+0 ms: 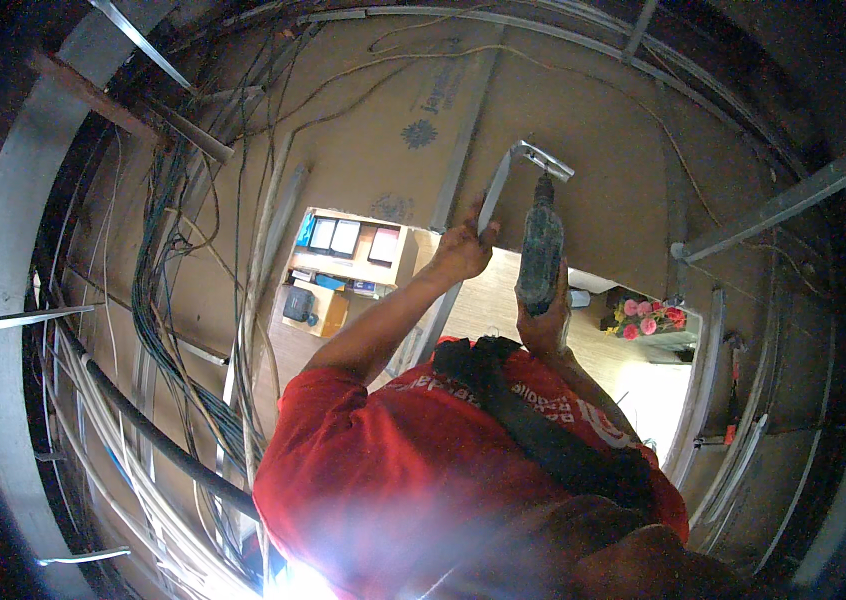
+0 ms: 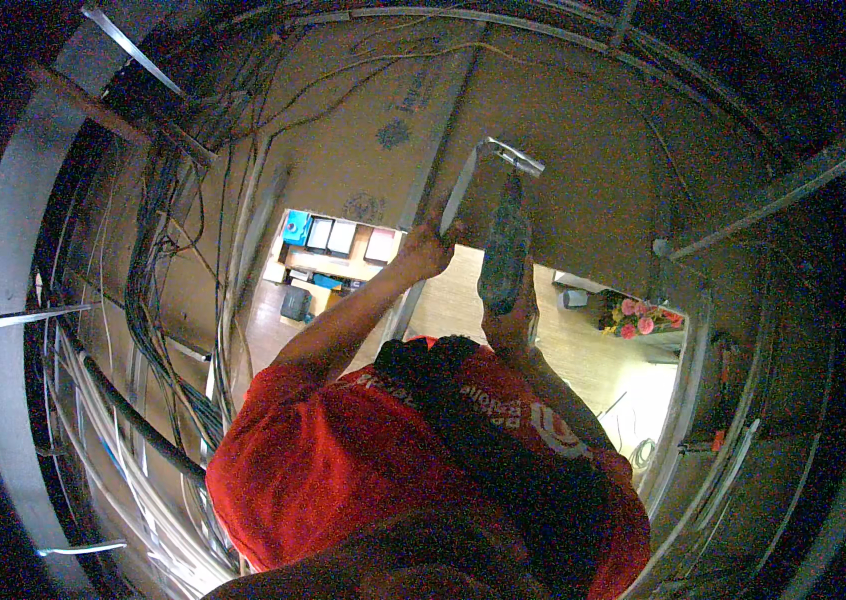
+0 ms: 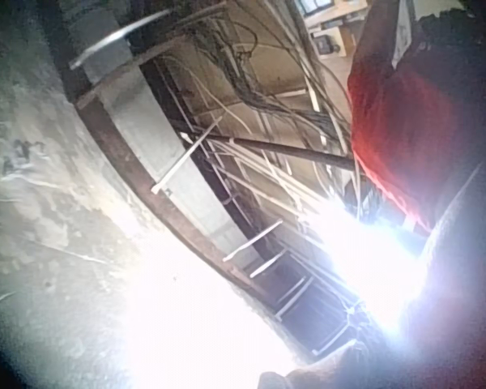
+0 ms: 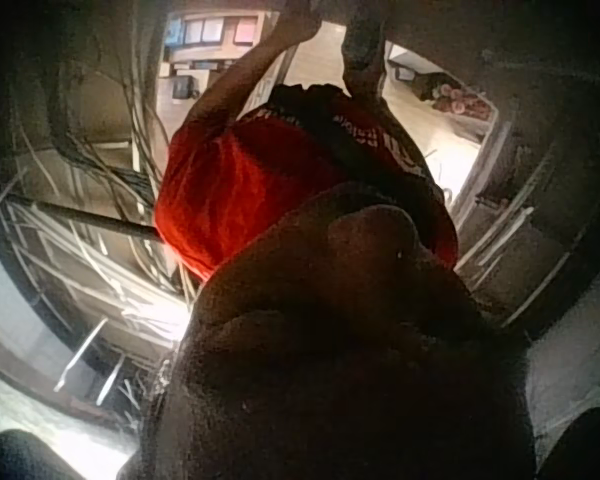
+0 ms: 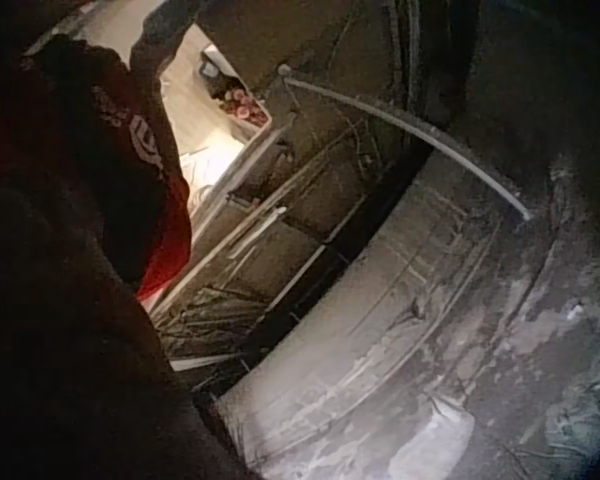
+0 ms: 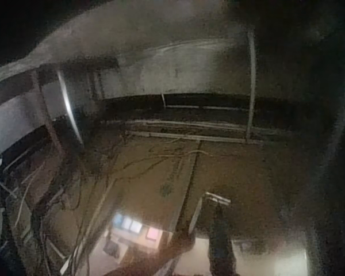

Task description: The person installs a metal ceiling frame by drilling into the ceiling, positioning metal rails, and securing them with a hammer. The person uses a cordless drill and hammer to fasten the frame components to the ceiling structure.

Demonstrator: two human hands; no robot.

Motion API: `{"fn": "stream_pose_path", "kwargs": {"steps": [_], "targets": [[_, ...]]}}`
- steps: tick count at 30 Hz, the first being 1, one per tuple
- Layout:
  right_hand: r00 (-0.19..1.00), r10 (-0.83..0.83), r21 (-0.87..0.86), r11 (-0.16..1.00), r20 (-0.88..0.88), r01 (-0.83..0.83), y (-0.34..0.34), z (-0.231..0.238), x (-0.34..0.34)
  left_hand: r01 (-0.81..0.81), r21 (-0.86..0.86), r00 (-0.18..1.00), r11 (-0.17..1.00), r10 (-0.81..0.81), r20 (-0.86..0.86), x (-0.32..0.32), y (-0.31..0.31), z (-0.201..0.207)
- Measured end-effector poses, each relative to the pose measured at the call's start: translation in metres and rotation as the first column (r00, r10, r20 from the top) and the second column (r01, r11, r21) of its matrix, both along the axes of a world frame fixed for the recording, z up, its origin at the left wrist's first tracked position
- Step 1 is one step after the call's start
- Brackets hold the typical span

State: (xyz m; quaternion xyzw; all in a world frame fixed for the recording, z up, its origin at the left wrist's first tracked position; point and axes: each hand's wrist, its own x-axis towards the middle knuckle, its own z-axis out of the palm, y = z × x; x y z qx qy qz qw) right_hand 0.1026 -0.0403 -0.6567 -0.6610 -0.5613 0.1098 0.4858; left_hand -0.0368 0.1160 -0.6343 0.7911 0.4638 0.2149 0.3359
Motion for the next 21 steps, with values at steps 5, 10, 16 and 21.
{"fn": "stream_pose_path", "kwargs": {"steps": [5,10,16,21], "targets": [[1.000,0.012,0.013,1.000,0.004,-0.012,0.000,0.007,0.000,0.046,0.200,0.998,0.979,-0.036,-0.053,0.001,0.011,-0.024],[0.999,-0.016,0.025,1.000,0.042,0.015,0.000,0.004,0.000,-0.026,0.074,0.997,0.997,0.020,0.078,0.003,0.005,0.002],[1.000,-0.021,0.018,1.000,0.003,0.021,0.005,-0.001,-0.002,0.085,0.208,0.996,0.975,-0.088,0.007,0.001,-0.002,0.010],[0.990,-0.093,-0.052,0.995,-0.104,0.088,0.001,0.000,-0.004,-0.042,0.141,0.995,0.989,0.029,0.095,0.004,-0.001,0.014]]}}
